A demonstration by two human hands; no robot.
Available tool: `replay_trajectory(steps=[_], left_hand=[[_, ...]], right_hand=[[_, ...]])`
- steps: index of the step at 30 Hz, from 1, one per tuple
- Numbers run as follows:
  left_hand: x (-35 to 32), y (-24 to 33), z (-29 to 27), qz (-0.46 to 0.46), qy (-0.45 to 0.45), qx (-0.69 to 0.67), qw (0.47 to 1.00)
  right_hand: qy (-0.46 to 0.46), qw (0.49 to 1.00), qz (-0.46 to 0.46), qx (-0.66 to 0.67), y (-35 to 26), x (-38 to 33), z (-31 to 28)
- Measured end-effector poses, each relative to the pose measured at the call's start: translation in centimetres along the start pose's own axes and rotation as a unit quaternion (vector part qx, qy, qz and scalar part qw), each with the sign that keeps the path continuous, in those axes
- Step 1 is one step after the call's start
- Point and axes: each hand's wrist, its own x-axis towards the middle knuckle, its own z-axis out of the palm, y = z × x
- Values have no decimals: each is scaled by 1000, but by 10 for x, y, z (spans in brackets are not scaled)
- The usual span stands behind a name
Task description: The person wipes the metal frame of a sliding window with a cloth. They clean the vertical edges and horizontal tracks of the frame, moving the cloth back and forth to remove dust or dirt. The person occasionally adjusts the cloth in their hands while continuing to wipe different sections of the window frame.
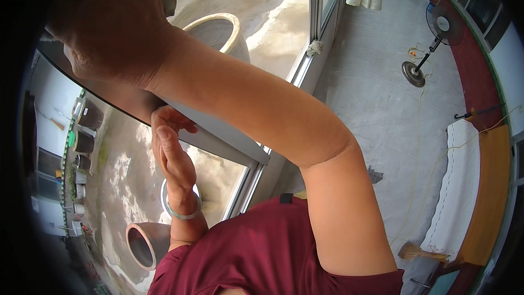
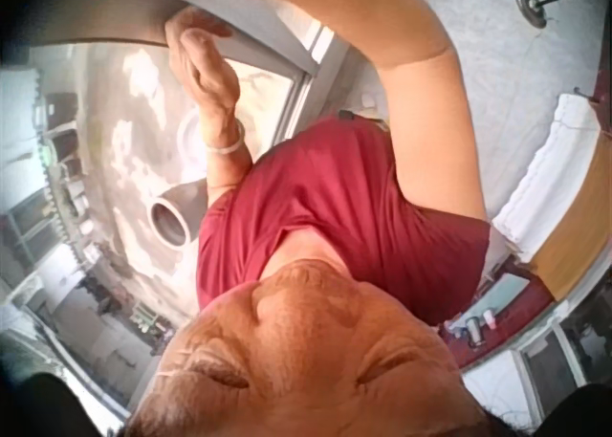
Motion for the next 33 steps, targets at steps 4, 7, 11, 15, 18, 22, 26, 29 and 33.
replay_trajectory(steps=[4,7,11,15,18,22,26,29,33], left_hand=[[2,1,6,-15,-5,-28,999],[1,-3,8,-31,7,-44,999],[-3,-5,1,-49,7,-32,998],[0,4,17,-74,52,-17,996],[-1,3,17,-88,55,2,995],[2,1,30,-9,90,134,987],[4,-12,36,69,117,210,968],[2,-15,34,52,106,231,966],[8,-18,41,87,153,274,946]], right_hand=[[-25,998,41,-40,-8,-59,-30],[-18,997,78,-22,-14,-90,-43],[-86,988,129,15,-31,-133,-84],[-125,972,200,2,-42,-191,-127],[-192,942,274,-10,-71,-232,-166],[-208,886,413,-23,-115,-282,-199],[-232,827,511,-37,-144,-320,-226],[-237,781,573,-74,-164,-358,-249],[-216,681,690,-118,-185,-410,-275]])
